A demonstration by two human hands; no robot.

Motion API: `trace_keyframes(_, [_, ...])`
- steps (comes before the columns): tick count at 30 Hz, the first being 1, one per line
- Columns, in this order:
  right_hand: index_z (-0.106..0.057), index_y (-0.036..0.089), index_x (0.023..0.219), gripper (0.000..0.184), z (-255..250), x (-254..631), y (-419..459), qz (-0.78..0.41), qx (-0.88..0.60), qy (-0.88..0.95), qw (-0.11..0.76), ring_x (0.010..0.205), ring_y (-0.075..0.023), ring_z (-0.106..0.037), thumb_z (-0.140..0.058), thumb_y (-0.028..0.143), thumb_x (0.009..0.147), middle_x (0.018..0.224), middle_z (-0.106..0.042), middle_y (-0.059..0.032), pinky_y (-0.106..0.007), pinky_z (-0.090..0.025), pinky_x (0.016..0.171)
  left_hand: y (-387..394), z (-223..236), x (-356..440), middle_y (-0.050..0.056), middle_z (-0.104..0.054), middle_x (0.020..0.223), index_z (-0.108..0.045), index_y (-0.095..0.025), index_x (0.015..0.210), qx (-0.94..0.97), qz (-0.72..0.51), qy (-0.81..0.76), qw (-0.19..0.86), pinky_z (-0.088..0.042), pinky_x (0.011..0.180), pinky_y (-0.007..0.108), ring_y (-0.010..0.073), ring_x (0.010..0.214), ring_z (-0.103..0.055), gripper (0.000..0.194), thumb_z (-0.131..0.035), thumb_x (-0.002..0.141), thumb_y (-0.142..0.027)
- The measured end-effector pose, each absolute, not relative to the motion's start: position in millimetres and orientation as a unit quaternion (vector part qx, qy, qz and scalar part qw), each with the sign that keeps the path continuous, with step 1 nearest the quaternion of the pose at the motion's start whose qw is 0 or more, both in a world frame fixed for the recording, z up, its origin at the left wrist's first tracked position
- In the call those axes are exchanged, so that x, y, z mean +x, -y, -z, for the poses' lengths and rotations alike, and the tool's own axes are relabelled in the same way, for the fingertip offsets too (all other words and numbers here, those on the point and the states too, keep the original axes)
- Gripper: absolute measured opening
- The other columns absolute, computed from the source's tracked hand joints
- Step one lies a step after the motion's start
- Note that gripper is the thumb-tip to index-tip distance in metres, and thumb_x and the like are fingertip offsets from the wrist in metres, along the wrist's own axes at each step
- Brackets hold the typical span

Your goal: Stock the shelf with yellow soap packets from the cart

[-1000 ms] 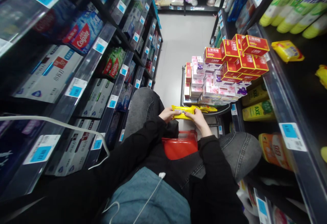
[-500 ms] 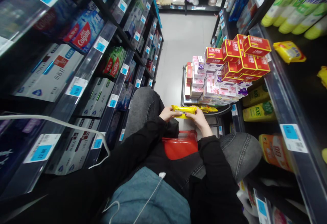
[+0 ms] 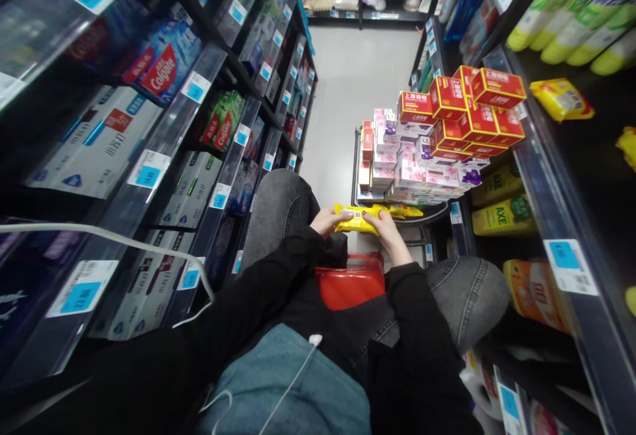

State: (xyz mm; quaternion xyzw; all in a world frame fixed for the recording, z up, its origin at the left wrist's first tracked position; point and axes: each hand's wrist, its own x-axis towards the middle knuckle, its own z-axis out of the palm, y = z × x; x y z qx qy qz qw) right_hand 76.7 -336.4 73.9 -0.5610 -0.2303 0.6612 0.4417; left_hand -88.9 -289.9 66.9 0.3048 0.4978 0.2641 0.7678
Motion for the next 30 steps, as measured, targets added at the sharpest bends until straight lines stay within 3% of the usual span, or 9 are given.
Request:
trace_keyframes(4, [-0.062, 0.016, 0.078, 0.047, -72, 78, 336, -0.660, -0.555, 0.245, 0.443, 0.063, -0.0186, -0.061, -0.083, 0.045, 0.048, 0.074, -0.067, -0.0050, -0.028, -0.048, 0.051, 291, -69, -89, 0.007, -0.068, 0.066, -0.068, -0.006, 0.073, 0.297, -0.266, -0.493, 0.773, -0.053, 0.054, 0.026, 0.0159, 0.059, -0.064, 0.041, -0.091, 0.045, -0.024])
trace_keyframes(9, [-0.062, 0.019, 0.080, 0.046, -67, 81, 336, -0.622, -0.545, 0.281, 0.487, 0.073, -0.0172, -0.062, -0.086, 0.039, 0.047, 0.078, -0.066, -0.0002, -0.029, -0.050, 0.069, 291, -73, -90, 0.010, -0.070, 0.074, -0.068, -0.007, 0.078, 0.280, -0.265, -0.483, 0.786, -0.054, 0.058, 0.029, 0.0184, 0.066, -0.065, 0.043, -0.091, 0.044, -0.018])
trace_keyframes(13, [-0.062, 0.019, 0.082, 0.043, -70, 82, 337, -0.618, -0.520, 0.310, 0.502, 0.074, -0.0163, -0.061, -0.085, 0.040, 0.052, 0.079, -0.065, 0.0003, -0.031, -0.049, 0.075, 291, -76, -91, 0.008, -0.069, 0.075, -0.067, -0.007, 0.081, 0.255, -0.279, -0.453, 0.808, -0.054, 0.064, 0.029, 0.0170, 0.068, -0.065, 0.042, -0.090, 0.047, -0.015])
trace_keyframes(15, [-0.062, 0.020, 0.084, 0.043, -73, 82, 338, -0.610, -0.513, 0.311, 0.518, 0.075, -0.0170, -0.061, -0.085, 0.038, 0.052, 0.081, -0.066, -0.0003, -0.031, -0.049, 0.075, 291, -78, -92, 0.008, -0.069, 0.079, -0.067, -0.009, 0.085, 0.220, -0.306, -0.422, 0.825, -0.054, 0.068, 0.028, 0.0158, 0.072, -0.065, 0.039, -0.087, 0.056, -0.023])
trace_keyframes(17, [-0.062, 0.020, 0.085, 0.044, -75, 82, 338, -0.590, -0.514, 0.315, 0.536, 0.077, -0.0180, -0.062, -0.086, 0.036, 0.052, 0.083, -0.067, -0.0011, -0.032, -0.049, 0.075, 290, -81, -94, 0.008, -0.068, 0.085, -0.066, -0.012, 0.092, 0.167, -0.316, -0.392, 0.848, -0.055, 0.073, 0.029, 0.0164, 0.077, -0.066, 0.039, -0.078, 0.069, -0.041])
trace_keyframes(21, [-0.064, 0.021, 0.085, 0.043, -74, 86, 338, -0.557, -0.518, 0.355, 0.543, 0.082, -0.0190, -0.063, -0.087, 0.033, 0.051, 0.088, -0.069, -0.0024, -0.033, -0.049, 0.080, 287, -85, -97, 0.013, -0.068, 0.088, -0.064, -0.009, 0.102, 0.108, -0.218, -0.384, 0.891, -0.057, 0.072, 0.032, 0.0211, 0.079, -0.068, 0.058, -0.051, 0.085, -0.063])
trace_keyframes(25, [-0.068, 0.021, 0.085, 0.040, -78, 91, 339, -0.547, -0.511, 0.408, 0.523, 0.087, -0.0208, -0.063, -0.087, 0.028, 0.050, 0.093, -0.070, -0.0031, -0.035, -0.048, 0.085, 285, -83, -98, 0.015, -0.069, 0.087, -0.062, -0.004, 0.107, 0.097, -0.167, -0.357, 0.914, -0.056, 0.067, 0.027, 0.0207, 0.079, -0.069, 0.060, -0.044, 0.091, -0.058])
trace_keyframes(30, [-0.073, 0.023, 0.088, 0.032, -93, 97, 343, -0.619, -0.416, 0.467, 0.476, 0.114, -0.0268, -0.057, -0.082, 0.031, 0.058, 0.109, -0.068, -0.0055, -0.039, -0.040, 0.101, 288, -80, -100, 0.012, -0.070, 0.091, -0.061, -0.006, 0.110, 0.143, -0.187, -0.362, 0.902, -0.055, 0.074, 0.028, 0.0190, 0.083, -0.068, 0.034, -0.063, 0.084, -0.029])
